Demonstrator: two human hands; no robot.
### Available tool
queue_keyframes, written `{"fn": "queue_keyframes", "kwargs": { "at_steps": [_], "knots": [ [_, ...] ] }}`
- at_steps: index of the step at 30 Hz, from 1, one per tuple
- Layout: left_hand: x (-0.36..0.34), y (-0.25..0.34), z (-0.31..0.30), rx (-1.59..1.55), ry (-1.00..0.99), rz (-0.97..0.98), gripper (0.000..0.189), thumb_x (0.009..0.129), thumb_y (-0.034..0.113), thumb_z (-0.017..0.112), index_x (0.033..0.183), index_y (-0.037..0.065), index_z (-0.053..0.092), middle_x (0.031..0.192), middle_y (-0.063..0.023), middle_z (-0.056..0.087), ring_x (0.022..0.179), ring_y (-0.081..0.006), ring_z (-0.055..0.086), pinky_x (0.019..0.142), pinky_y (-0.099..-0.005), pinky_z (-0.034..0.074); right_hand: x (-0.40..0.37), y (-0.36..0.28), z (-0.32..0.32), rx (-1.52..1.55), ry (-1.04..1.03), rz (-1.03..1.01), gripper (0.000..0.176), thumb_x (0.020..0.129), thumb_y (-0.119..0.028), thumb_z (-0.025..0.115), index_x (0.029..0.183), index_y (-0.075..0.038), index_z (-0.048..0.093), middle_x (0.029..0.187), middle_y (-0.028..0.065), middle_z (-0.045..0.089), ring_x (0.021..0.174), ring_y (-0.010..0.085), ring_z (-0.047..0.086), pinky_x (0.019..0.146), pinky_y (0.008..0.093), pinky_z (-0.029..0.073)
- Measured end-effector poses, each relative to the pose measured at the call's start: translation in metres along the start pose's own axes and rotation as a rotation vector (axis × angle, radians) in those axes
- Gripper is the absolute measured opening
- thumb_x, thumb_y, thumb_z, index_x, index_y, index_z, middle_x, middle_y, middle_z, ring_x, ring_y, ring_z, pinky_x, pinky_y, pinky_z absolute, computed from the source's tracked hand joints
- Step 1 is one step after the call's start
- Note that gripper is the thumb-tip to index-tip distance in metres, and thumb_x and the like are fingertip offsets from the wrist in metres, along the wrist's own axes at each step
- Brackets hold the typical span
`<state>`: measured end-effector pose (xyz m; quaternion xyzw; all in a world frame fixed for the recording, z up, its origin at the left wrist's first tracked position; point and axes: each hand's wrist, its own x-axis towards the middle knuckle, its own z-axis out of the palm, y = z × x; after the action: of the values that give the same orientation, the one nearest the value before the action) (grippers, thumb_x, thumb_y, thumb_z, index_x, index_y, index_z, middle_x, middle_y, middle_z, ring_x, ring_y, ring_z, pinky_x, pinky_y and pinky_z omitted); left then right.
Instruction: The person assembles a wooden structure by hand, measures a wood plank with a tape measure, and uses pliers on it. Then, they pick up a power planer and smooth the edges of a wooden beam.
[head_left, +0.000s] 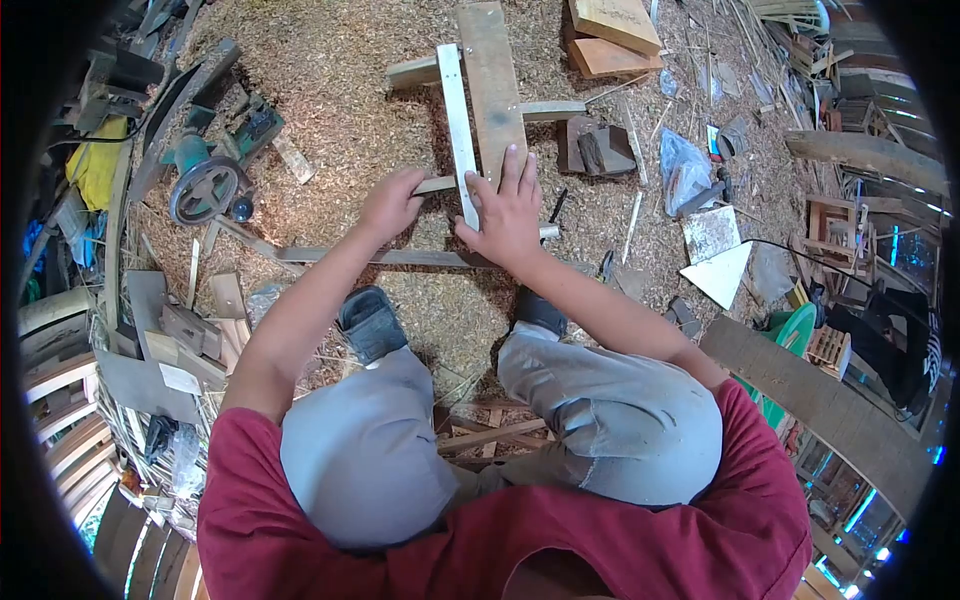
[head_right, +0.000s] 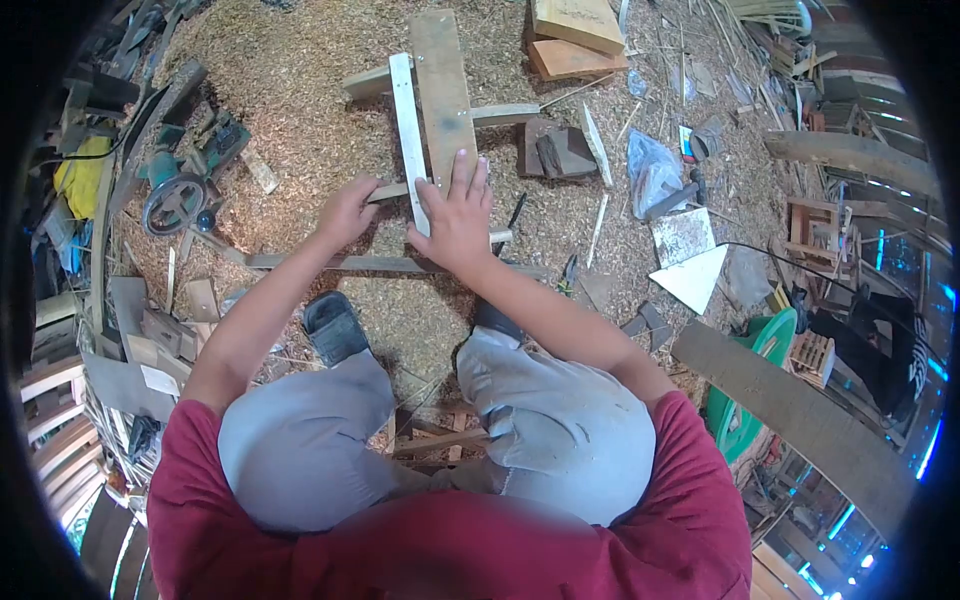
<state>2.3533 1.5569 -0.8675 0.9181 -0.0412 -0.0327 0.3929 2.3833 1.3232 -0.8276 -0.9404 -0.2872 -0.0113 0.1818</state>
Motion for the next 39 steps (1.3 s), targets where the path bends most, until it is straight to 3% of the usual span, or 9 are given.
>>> {"fn": "queue_keyframes", "kwargs": {
  "at_steps": [7,10,11,14,16,24,28,34,39],
  "knots": [
    [0.022,0.043,-0.043,-0.16,0.119,-0.012,0.03,0.088,0.002,0.071,0.117,0.007,0.066,0.114,-0.0106,0.069,0.106,-0.0263,0.069,0.089,-0.0363,0.056,0.024,0.009,-0.042,0.156,0.069,0.084,0.074,0.073,-0.041,0.079,0.14,-0.018,0.057,0.159,0.0362,0.025,0.143,0.067,0.022,0.108,0.0721,0.033],
    [0.047,0.072,-0.058,-0.191,0.239,0.093,0.029,0.09,0.004,0.072,0.118,0.007,0.067,0.114,-0.0088,0.07,0.105,-0.0219,0.069,0.09,-0.0341,0.056,0.04,0.03,-0.072,0.344,0.08,0.08,0.073,0.075,-0.037,0.078,0.138,-0.01,0.052,0.157,0.0353,0.03,0.147,0.0549,0.031,0.114,0.0619,0.036],
    [0.058,0.089,-0.068,-0.219,0.296,0.145,0.029,0.091,0.006,0.073,0.119,0.007,0.068,0.113,-0.0088,0.071,0.104,-0.0212,0.069,0.091,-0.0336,0.055,0.044,0.036,-0.077,0.62,0.082,0.162,0.072,0.08,-0.034,0.076,0.139,-0.005,0.047,0.154,0.0315,0.038,0.146,0.044,0.038,0.115,0.0541,0.038],
    [0.094,0.155,-0.106,-0.123,0.461,0.44,0.029,0.093,0.018,0.074,0.12,0.007,0.073,0.107,-0.0102,0.074,0.096,-0.0241,0.071,0.085,-0.0348,0.056,0.05,0.032,-0.103,1.308,-0.036,0.325,0.066,0.089,-0.034,0.064,0.144,-0.009,0.039,0.13,0.0131,0.053,0.114,0.0235,0.06,0.102,0.0399,0.051],
    [0.109,0.177,-0.119,0.0,0.465,0.472,0.031,0.089,0.025,0.077,0.117,0.01,0.074,0.095,-0.0108,0.074,0.088,-0.0272,0.073,0.079,-0.0386,0.057,0.046,0.029,-0.102,1.62,-0.128,0.432,0.067,0.087,-0.041,0.063,0.144,-0.013,0.039,0.13,0.0144,0.055,0.115,0.0307,0.063,0.098,0.0503,0.055],
    [0.107,0.168,-0.096,-0.23,0.444,0.125,0.05,0.074,0.03,0.086,0.114,0.009,0.064,0.083,-0.0162,0.072,0.083,-0.0367,0.073,0.076,-0.0474,0.057,0.037,0.029,-0.068,1.857,-0.367,0.639,0.075,0.084,-0.043,0.065,0.149,-0.016,0.039,0.139,0.0186,0.053,0.121,0.0372,0.062,0.1,0.0524,0.054],
    [0.085,0.157,-0.057,-0.311,0.211,-0.028,0.055,0.082,0.035,0.084,0.125,0.013,0.058,0.097,-0.0126,0.075,0.092,-0.0297,0.075,0.083,-0.0424,0.057,0.015,0.042,-0.035,1.876,-0.314,0.737,0.074,0.086,-0.04,0.062,0.152,-0.015,0.041,0.139,0.0171,0.057,0.12,0.0381,0.064,0.103,0.0534,0.053],
    [0.062,0.15,-0.023,-0.629,-0.004,0.166,0.058,0.087,0.035,0.082,0.133,0.013,0.053,0.117,-0.0139,0.072,0.113,-0.0246,0.07,0.096,-0.0406,0.055,-0.01,0.058,-0.017,2.064,-0.226,0.949,0.069,0.096,-0.049,0.056,0.15,-0.007,0.048,0.139,0.0169,0.063,0.124,0.0341,0.065,0.105,0.0501,0.055],
    [0.064,0.102,-0.007,-0.762,-0.085,-0.068,0.038,0.093,0.03,0.078,0.118,0.006,0.065,0.111,-0.0116,0.071,0.107,-0.0265,0.07,0.096,-0.04,0.055,-0.028,0.089,-0.002,2.144,-0.38,0.987,0.068,0.094,-0.051,0.056,0.145,-0.006,0.053,0.135,0.0172,0.066,0.12,0.0363,0.067,0.107,0.0521,0.053]
  ]
}}
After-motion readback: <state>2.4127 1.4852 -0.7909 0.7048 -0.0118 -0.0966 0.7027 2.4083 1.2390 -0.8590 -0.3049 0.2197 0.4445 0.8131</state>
